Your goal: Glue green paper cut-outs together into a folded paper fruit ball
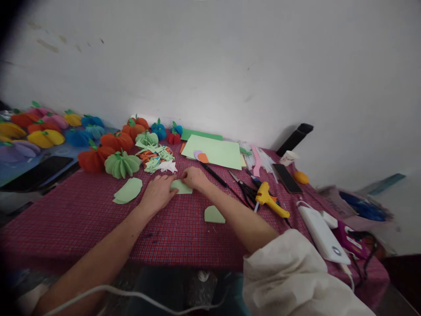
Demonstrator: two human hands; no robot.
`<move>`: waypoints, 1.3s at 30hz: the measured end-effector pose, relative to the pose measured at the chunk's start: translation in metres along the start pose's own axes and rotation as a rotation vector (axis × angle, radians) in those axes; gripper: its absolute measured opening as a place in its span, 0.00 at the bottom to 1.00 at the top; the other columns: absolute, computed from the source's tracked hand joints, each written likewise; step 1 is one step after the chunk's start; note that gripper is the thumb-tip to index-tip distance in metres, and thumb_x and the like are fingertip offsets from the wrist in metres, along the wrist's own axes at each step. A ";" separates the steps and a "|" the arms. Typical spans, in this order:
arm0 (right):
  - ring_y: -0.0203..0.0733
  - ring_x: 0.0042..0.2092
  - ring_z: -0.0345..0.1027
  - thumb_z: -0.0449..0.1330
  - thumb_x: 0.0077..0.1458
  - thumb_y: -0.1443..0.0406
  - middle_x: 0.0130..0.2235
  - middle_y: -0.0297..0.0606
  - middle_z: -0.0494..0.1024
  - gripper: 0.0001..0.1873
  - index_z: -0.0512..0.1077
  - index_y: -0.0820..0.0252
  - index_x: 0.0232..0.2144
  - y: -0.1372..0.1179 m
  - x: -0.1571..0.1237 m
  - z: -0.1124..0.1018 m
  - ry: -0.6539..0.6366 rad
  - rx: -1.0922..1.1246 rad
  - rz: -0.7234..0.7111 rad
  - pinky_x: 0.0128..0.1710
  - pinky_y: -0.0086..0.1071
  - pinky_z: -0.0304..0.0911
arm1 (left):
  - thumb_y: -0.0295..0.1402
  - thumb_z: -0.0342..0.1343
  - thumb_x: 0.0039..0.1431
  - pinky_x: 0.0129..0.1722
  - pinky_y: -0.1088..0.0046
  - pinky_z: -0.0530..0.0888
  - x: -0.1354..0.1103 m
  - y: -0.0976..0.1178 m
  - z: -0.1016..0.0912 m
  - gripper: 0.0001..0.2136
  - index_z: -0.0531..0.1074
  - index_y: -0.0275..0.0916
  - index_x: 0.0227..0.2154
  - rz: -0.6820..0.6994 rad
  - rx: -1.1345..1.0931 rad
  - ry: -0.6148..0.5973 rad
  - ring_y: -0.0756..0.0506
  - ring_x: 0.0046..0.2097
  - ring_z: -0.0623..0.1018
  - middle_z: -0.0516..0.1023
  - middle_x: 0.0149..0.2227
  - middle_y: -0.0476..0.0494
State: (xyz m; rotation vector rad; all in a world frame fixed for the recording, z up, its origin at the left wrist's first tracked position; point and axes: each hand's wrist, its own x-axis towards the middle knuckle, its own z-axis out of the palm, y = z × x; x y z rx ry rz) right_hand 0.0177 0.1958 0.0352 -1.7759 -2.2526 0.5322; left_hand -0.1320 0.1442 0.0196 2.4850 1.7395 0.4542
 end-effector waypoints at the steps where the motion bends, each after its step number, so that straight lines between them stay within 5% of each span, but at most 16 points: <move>1: 0.40 0.32 0.69 0.59 0.45 0.68 0.29 0.37 0.78 0.05 0.76 0.60 0.26 -0.001 -0.002 -0.002 0.022 0.009 -0.007 0.29 0.28 0.57 | 0.36 0.53 0.54 0.42 0.61 0.65 0.000 0.000 0.000 0.18 0.65 0.40 0.49 -0.006 -0.004 -0.001 0.38 0.47 0.68 0.73 0.43 0.39; 6: 0.38 0.31 0.67 0.59 0.44 0.69 0.28 0.37 0.77 0.02 0.73 0.61 0.24 -0.005 -0.018 -0.020 0.097 0.116 -0.020 0.30 0.28 0.58 | 0.39 0.53 0.51 0.44 0.60 0.66 0.004 -0.003 -0.007 0.23 0.64 0.41 0.52 -0.084 -0.156 0.081 0.37 0.48 0.69 0.71 0.47 0.38; 11: 0.32 0.28 0.66 0.54 0.52 0.65 0.28 0.34 0.74 0.06 0.69 0.62 0.29 -0.002 -0.041 -0.043 0.121 0.317 -0.027 0.28 0.25 0.59 | 0.37 0.49 0.53 0.44 0.68 0.68 0.013 -0.010 -0.014 0.19 0.69 0.37 0.48 -0.172 -0.639 0.204 0.44 0.42 0.74 0.76 0.42 0.42; 19: 0.28 0.21 0.54 0.60 0.45 0.61 0.21 0.26 0.65 0.09 0.66 0.60 0.27 0.001 -0.068 -0.045 0.087 0.835 0.009 0.20 0.24 0.50 | 0.45 0.56 0.48 0.30 0.74 0.69 0.010 0.002 -0.011 0.17 0.76 0.34 0.28 -0.163 -1.207 0.047 0.49 0.28 0.73 0.77 0.26 0.47; 26: 0.27 0.19 0.55 0.61 0.45 0.63 0.21 0.26 0.66 0.09 0.67 0.60 0.29 0.004 -0.065 -0.037 0.186 0.989 0.110 0.17 0.22 0.51 | 0.43 0.57 0.47 0.31 0.74 0.68 0.009 0.001 -0.014 0.15 0.76 0.34 0.27 -0.108 -1.261 -0.034 0.49 0.28 0.72 0.78 0.27 0.44; 39: 0.29 0.21 0.65 0.57 0.49 0.69 0.21 0.32 0.72 0.03 0.68 0.63 0.25 0.014 -0.057 -0.031 0.136 0.973 0.241 0.17 0.20 0.56 | 0.43 0.47 0.57 0.32 0.74 0.66 0.009 0.000 -0.011 0.18 0.77 0.35 0.31 -0.003 -1.132 -0.057 0.49 0.29 0.72 0.77 0.27 0.45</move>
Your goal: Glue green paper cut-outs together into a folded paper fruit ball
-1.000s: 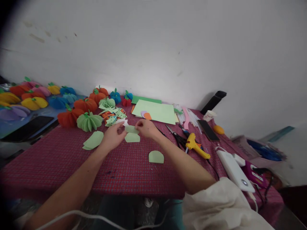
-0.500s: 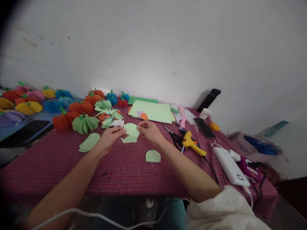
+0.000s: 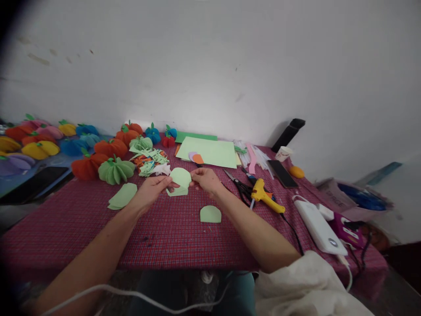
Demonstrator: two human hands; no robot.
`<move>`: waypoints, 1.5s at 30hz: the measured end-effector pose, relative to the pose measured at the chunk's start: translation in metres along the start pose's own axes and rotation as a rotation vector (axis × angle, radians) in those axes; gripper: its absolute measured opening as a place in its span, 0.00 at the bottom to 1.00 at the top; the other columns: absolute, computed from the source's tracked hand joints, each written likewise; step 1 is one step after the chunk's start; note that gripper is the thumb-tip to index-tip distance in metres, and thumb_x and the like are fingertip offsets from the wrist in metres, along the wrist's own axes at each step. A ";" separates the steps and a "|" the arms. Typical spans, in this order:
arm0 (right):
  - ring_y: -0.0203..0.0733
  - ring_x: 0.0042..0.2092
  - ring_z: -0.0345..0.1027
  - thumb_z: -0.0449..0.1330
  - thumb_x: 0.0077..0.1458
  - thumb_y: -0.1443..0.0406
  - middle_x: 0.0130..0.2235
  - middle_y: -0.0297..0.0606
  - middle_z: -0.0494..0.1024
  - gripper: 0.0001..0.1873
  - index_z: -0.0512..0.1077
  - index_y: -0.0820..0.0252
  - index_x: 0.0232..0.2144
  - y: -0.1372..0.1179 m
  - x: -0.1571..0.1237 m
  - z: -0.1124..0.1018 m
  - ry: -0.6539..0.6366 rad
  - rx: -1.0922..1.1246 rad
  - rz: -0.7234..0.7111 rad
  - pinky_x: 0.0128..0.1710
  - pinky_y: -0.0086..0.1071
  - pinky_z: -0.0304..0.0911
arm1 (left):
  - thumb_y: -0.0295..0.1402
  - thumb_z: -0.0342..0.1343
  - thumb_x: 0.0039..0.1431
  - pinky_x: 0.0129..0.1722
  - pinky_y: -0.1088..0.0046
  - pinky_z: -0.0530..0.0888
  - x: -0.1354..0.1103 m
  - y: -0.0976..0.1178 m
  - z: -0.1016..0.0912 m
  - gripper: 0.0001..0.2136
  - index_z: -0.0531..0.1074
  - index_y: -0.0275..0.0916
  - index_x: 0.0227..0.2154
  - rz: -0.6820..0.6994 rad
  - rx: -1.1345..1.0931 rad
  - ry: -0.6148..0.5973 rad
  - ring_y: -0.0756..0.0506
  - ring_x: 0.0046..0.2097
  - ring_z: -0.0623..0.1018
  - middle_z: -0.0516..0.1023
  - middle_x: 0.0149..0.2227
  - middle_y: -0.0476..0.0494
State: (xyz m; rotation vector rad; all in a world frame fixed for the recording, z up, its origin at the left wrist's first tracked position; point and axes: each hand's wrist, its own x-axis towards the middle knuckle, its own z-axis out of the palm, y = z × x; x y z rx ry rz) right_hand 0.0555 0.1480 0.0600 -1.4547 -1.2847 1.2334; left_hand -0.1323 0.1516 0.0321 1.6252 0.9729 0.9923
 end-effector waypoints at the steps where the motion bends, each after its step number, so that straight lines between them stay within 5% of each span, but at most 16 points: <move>1: 0.30 0.22 0.66 0.56 0.49 0.69 0.22 0.33 0.73 0.03 0.68 0.63 0.25 0.001 0.001 0.000 0.006 -0.015 -0.002 0.17 0.21 0.57 | 0.43 0.46 0.57 0.32 0.74 0.66 0.000 -0.001 0.000 0.18 0.77 0.35 0.31 0.001 0.005 0.001 0.49 0.29 0.72 0.77 0.27 0.45; 5: 0.34 0.29 0.69 0.53 0.52 0.68 0.33 0.37 0.76 0.06 0.69 0.61 0.33 0.003 0.000 -0.001 0.123 -0.076 -0.077 0.24 0.25 0.61 | 0.43 0.48 0.55 0.31 0.73 0.66 0.003 -0.007 0.001 0.18 0.76 0.34 0.27 -0.030 0.044 0.083 0.49 0.27 0.72 0.77 0.25 0.44; 8: 0.37 0.39 0.69 0.54 0.53 0.65 0.41 0.36 0.76 0.10 0.70 0.57 0.39 0.005 -0.007 0.004 0.201 -0.263 -0.307 0.38 0.29 0.63 | 0.42 0.50 0.54 0.31 0.74 0.66 0.003 -0.009 0.002 0.16 0.76 0.34 0.26 -0.044 0.051 0.130 0.49 0.26 0.72 0.76 0.23 0.45; 11: 0.38 0.42 0.69 0.53 0.55 0.62 0.43 0.37 0.76 0.11 0.72 0.56 0.39 0.005 -0.015 0.013 0.071 -0.503 -0.509 0.42 0.30 0.61 | 0.41 0.50 0.53 0.30 0.75 0.66 0.003 -0.007 0.003 0.15 0.75 0.34 0.26 -0.033 -0.008 0.075 0.49 0.27 0.71 0.75 0.23 0.46; 17: 0.36 0.34 0.67 0.48 0.60 0.61 0.32 0.35 0.76 0.14 0.72 0.59 0.33 0.003 -0.021 0.024 -0.112 -0.663 -0.601 0.34 0.27 0.57 | 0.40 0.48 0.55 0.28 0.76 0.64 0.002 -0.002 0.005 0.15 0.73 0.34 0.27 -0.009 -0.061 -0.002 0.50 0.27 0.70 0.74 0.24 0.47; 22: 0.34 0.29 0.63 0.47 0.60 0.62 0.27 0.32 0.71 0.13 0.69 0.59 0.31 0.005 -0.019 0.023 -0.143 -0.679 -0.585 0.30 0.25 0.54 | 0.41 0.46 0.57 0.27 0.77 0.63 0.002 -0.005 0.006 0.16 0.72 0.35 0.25 0.032 -0.036 0.030 0.51 0.26 0.68 0.73 0.23 0.48; 28: 0.36 0.34 0.66 0.45 0.61 0.62 0.33 0.35 0.74 0.15 0.70 0.60 0.33 0.007 -0.019 0.023 -0.214 -0.544 -0.563 0.36 0.28 0.59 | 0.41 0.46 0.58 0.28 0.76 0.64 0.004 -0.011 0.008 0.17 0.71 0.35 0.23 0.106 0.004 0.060 0.51 0.27 0.69 0.73 0.24 0.48; 35: 0.37 0.38 0.67 0.45 0.59 0.58 0.38 0.40 0.74 0.19 0.72 0.62 0.36 0.011 -0.018 0.027 -0.323 -0.104 -0.380 0.36 0.31 0.67 | 0.41 0.49 0.56 0.31 0.76 0.66 0.004 -0.008 0.011 0.14 0.72 0.35 0.26 0.120 -0.057 0.064 0.50 0.29 0.70 0.73 0.25 0.48; 45: 0.37 0.34 0.70 0.52 0.54 0.55 0.30 0.37 0.75 0.17 0.72 0.63 0.28 0.012 -0.014 0.025 -0.232 0.098 -0.184 0.34 0.31 0.67 | 0.42 0.49 0.54 0.30 0.76 0.67 0.002 0.000 0.013 0.14 0.71 0.36 0.27 0.082 -0.014 0.057 0.50 0.28 0.70 0.73 0.26 0.48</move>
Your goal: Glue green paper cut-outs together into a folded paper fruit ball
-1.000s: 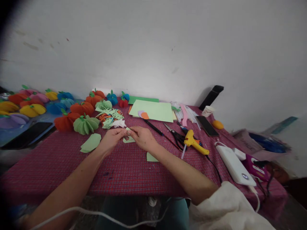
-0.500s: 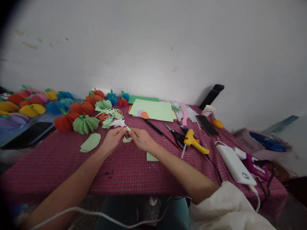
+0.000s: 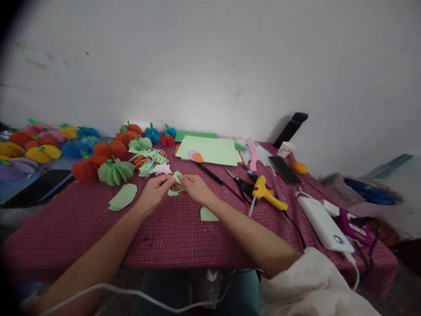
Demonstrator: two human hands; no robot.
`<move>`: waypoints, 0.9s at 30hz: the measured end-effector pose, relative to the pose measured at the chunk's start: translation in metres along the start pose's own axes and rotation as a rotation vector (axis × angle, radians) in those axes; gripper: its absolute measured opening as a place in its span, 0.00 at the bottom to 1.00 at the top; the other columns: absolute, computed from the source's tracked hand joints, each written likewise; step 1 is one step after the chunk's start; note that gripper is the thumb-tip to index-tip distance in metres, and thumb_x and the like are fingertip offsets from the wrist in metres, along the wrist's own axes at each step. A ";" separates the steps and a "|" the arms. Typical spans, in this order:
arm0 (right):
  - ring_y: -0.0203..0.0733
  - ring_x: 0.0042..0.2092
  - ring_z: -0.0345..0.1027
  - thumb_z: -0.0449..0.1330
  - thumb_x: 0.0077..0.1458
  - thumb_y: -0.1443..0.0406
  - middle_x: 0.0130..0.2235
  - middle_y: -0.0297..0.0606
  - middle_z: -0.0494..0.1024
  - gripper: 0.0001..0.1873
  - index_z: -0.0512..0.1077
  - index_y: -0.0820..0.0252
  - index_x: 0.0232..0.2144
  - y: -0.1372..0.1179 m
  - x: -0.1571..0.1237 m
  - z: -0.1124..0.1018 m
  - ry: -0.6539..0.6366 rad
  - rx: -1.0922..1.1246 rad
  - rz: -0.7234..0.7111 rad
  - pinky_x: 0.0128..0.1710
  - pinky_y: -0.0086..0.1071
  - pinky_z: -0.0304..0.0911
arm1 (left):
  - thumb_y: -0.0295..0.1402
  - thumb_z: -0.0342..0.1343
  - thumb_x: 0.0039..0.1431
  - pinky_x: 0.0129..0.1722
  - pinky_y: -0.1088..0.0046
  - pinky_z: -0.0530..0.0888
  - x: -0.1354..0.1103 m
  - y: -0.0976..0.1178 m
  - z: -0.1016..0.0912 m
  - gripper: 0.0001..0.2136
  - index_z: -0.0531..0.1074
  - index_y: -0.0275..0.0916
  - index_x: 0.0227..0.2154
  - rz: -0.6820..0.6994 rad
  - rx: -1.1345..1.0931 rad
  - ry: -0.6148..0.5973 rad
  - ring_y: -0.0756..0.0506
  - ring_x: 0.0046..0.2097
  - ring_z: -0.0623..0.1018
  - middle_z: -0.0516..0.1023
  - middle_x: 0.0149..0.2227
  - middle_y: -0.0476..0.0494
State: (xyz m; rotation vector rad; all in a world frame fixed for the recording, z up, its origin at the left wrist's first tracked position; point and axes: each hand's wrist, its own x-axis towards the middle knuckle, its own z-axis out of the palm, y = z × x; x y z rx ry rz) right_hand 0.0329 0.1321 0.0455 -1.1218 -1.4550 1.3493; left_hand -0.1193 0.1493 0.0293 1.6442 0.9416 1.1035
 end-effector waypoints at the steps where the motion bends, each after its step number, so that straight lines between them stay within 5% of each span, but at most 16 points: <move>1: 0.37 0.33 0.70 0.53 0.53 0.54 0.29 0.37 0.75 0.17 0.71 0.63 0.28 -0.001 0.001 -0.004 0.055 0.007 0.004 0.33 0.31 0.67 | 0.43 0.48 0.54 0.30 0.76 0.67 0.000 -0.001 -0.001 0.15 0.71 0.35 0.28 -0.036 0.064 0.010 0.50 0.29 0.71 0.74 0.27 0.47; 7: 0.36 0.29 0.67 0.57 0.49 0.53 0.29 0.36 0.75 0.17 0.74 0.62 0.30 -0.006 -0.009 -0.039 0.263 -0.011 0.023 0.28 0.30 0.67 | 0.40 0.49 0.48 0.27 0.73 0.64 0.001 -0.013 -0.014 0.13 0.70 0.38 0.17 -0.254 0.490 0.043 0.46 0.26 0.71 0.73 0.19 0.47; 10: 0.35 0.25 0.65 0.56 0.51 0.53 0.25 0.35 0.74 0.18 0.75 0.63 0.28 -0.004 -0.023 -0.055 0.345 -0.255 -0.016 0.24 0.29 0.63 | 0.40 0.53 0.44 0.30 0.69 0.62 -0.003 -0.010 -0.018 0.12 0.69 0.39 0.15 -0.313 0.661 0.076 0.41 0.29 0.72 0.73 0.20 0.43; 13: 0.37 0.29 0.67 0.56 0.54 0.58 0.28 0.36 0.76 0.14 0.76 0.61 0.30 -0.004 -0.039 -0.062 0.420 -0.604 -0.229 0.29 0.31 0.62 | 0.49 0.50 0.47 0.31 0.68 0.63 -0.008 0.006 -0.015 0.17 0.72 0.40 0.24 -0.303 0.882 0.189 0.39 0.33 0.73 0.76 0.27 0.40; 15: 0.40 0.35 0.67 0.55 0.56 0.61 0.33 0.38 0.78 0.11 0.76 0.59 0.34 -0.006 -0.050 -0.063 0.434 -0.831 -0.431 0.36 0.34 0.62 | 0.53 0.44 0.51 0.29 0.71 0.63 -0.010 0.020 -0.005 0.22 0.73 0.39 0.28 -0.253 0.784 0.186 0.42 0.31 0.73 0.76 0.27 0.41; 19: 0.43 0.41 0.64 0.52 0.59 0.65 0.40 0.40 0.77 0.13 0.74 0.56 0.42 -0.011 -0.069 -0.059 0.310 -1.155 -0.664 0.42 0.38 0.61 | 0.56 0.37 0.54 0.19 0.75 0.57 -0.014 0.041 0.027 0.30 0.73 0.35 0.26 -0.431 0.067 -0.181 0.51 0.20 0.65 0.73 0.22 0.43; 23: 0.43 0.45 0.63 0.51 0.60 0.66 0.44 0.41 0.76 0.14 0.71 0.55 0.46 -0.008 -0.085 -0.059 0.196 -1.172 -0.712 0.45 0.40 0.60 | 0.47 0.54 0.49 0.16 0.78 0.52 -0.016 0.044 0.051 0.17 0.67 0.36 0.21 -0.400 -0.160 -0.255 0.54 0.19 0.60 0.67 0.19 0.50; 27: 0.43 0.47 0.64 0.57 0.55 0.61 0.46 0.41 0.74 0.14 0.70 0.54 0.45 -0.005 -0.100 -0.064 0.208 -0.937 -0.612 0.48 0.41 0.59 | 0.42 0.56 0.49 0.18 0.79 0.54 -0.016 0.040 0.054 0.14 0.67 0.36 0.19 -0.350 -0.150 -0.256 0.55 0.20 0.59 0.61 0.18 0.54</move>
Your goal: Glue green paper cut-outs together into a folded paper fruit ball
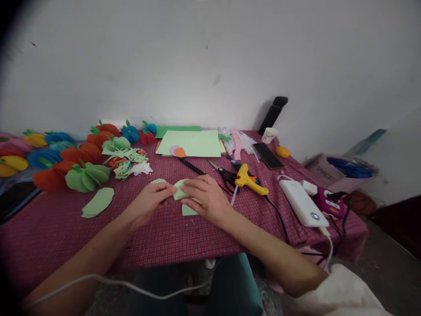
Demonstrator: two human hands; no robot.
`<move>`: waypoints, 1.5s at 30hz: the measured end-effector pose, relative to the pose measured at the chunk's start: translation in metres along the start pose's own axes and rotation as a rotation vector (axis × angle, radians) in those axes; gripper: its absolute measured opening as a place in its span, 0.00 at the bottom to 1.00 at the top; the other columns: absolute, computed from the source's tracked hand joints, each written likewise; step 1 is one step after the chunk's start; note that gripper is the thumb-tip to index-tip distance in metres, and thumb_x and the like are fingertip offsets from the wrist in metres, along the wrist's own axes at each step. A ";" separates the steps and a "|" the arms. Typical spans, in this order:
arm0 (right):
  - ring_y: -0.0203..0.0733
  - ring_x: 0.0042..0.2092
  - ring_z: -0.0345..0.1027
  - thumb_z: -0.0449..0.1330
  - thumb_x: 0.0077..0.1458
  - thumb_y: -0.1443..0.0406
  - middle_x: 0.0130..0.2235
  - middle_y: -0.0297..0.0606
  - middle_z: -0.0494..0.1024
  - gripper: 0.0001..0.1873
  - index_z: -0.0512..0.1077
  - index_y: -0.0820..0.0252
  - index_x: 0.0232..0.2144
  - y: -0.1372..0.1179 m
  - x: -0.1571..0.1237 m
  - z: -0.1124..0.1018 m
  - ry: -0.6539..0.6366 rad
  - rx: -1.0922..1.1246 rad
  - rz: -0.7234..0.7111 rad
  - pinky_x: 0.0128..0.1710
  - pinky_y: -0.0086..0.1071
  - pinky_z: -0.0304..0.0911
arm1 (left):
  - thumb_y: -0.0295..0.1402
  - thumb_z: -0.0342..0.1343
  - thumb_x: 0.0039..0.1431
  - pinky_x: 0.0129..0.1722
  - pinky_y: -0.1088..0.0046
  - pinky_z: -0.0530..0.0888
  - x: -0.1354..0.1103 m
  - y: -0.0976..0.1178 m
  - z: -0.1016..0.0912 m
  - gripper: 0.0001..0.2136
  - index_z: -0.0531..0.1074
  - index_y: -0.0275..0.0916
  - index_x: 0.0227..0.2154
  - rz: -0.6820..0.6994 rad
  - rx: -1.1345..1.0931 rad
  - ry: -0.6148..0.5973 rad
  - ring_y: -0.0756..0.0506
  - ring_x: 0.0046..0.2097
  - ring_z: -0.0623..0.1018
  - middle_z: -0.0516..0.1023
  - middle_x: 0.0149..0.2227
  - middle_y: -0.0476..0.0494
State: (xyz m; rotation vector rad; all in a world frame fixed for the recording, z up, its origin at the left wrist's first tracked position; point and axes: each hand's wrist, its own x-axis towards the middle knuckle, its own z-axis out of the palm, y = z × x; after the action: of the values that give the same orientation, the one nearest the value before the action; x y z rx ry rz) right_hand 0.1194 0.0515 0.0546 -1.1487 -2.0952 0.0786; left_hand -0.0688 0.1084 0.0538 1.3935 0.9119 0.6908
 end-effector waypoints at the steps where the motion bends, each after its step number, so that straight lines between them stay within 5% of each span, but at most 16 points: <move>1: 0.43 0.47 0.64 0.58 0.54 0.60 0.47 0.41 0.73 0.16 0.70 0.55 0.46 0.000 -0.002 -0.002 0.029 0.082 0.108 0.47 0.40 0.60 | 0.41 0.56 0.49 0.18 0.79 0.54 0.000 -0.001 -0.001 0.13 0.68 0.36 0.20 0.005 0.015 0.000 0.55 0.20 0.59 0.61 0.18 0.54; 5: 0.40 0.39 0.68 0.56 0.53 0.60 0.41 0.41 0.75 0.18 0.68 0.58 0.47 0.005 -0.005 -0.006 0.008 0.479 0.606 0.37 0.35 0.65 | 0.41 0.57 0.48 0.18 0.79 0.53 0.004 -0.003 -0.004 0.12 0.70 0.36 0.21 -0.015 0.064 -0.064 0.55 0.20 0.59 0.62 0.19 0.54; 10: 0.33 0.28 0.66 0.60 0.47 0.61 0.27 0.33 0.74 0.09 0.71 0.62 0.30 0.010 -0.003 -0.005 -0.121 0.745 0.798 0.31 0.30 0.62 | 0.41 0.56 0.48 0.19 0.78 0.54 0.012 -0.006 -0.001 0.11 0.71 0.37 0.22 -0.017 0.193 -0.100 0.54 0.20 0.60 0.64 0.18 0.54; 17: 0.29 0.19 0.53 0.59 0.48 0.59 0.17 0.26 0.64 0.10 0.72 0.62 0.27 0.016 -0.009 -0.003 -0.166 0.638 0.829 0.20 0.26 0.52 | 0.40 0.53 0.49 0.20 0.76 0.55 0.025 -0.022 0.000 0.12 0.70 0.38 0.18 0.084 0.434 -0.140 0.52 0.19 0.61 0.65 0.16 0.52; 23: 0.31 0.21 0.57 0.59 0.48 0.59 0.20 0.29 0.68 0.10 0.72 0.61 0.29 0.025 -0.018 0.005 -0.167 0.608 0.823 0.22 0.27 0.56 | 0.42 0.53 0.50 0.19 0.76 0.56 0.027 -0.030 -0.001 0.13 0.72 0.38 0.19 0.156 0.518 -0.099 0.52 0.19 0.63 0.68 0.16 0.52; 30: 0.34 0.27 0.63 0.58 0.49 0.59 0.26 0.32 0.73 0.10 0.72 0.60 0.26 0.029 -0.021 0.010 -0.213 0.558 0.839 0.28 0.29 0.59 | 0.43 0.53 0.52 0.27 0.73 0.64 0.027 -0.027 -0.004 0.12 0.73 0.40 0.30 0.197 0.607 0.033 0.48 0.28 0.71 0.76 0.28 0.47; 45: 0.37 0.29 0.65 0.59 0.49 0.59 0.27 0.34 0.75 0.09 0.73 0.59 0.27 0.032 -0.022 0.007 -0.270 0.545 0.829 0.31 0.32 0.60 | 0.47 0.59 0.45 0.40 0.66 0.65 0.022 -0.032 -0.003 0.28 0.65 0.43 0.50 0.300 0.814 0.031 0.41 0.42 0.69 0.71 0.40 0.42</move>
State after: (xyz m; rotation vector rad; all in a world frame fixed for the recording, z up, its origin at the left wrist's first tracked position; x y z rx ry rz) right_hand 0.1454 0.0560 0.0245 -1.6123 -1.5051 1.1639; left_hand -0.0640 0.1260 0.0196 2.2796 1.0739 0.5799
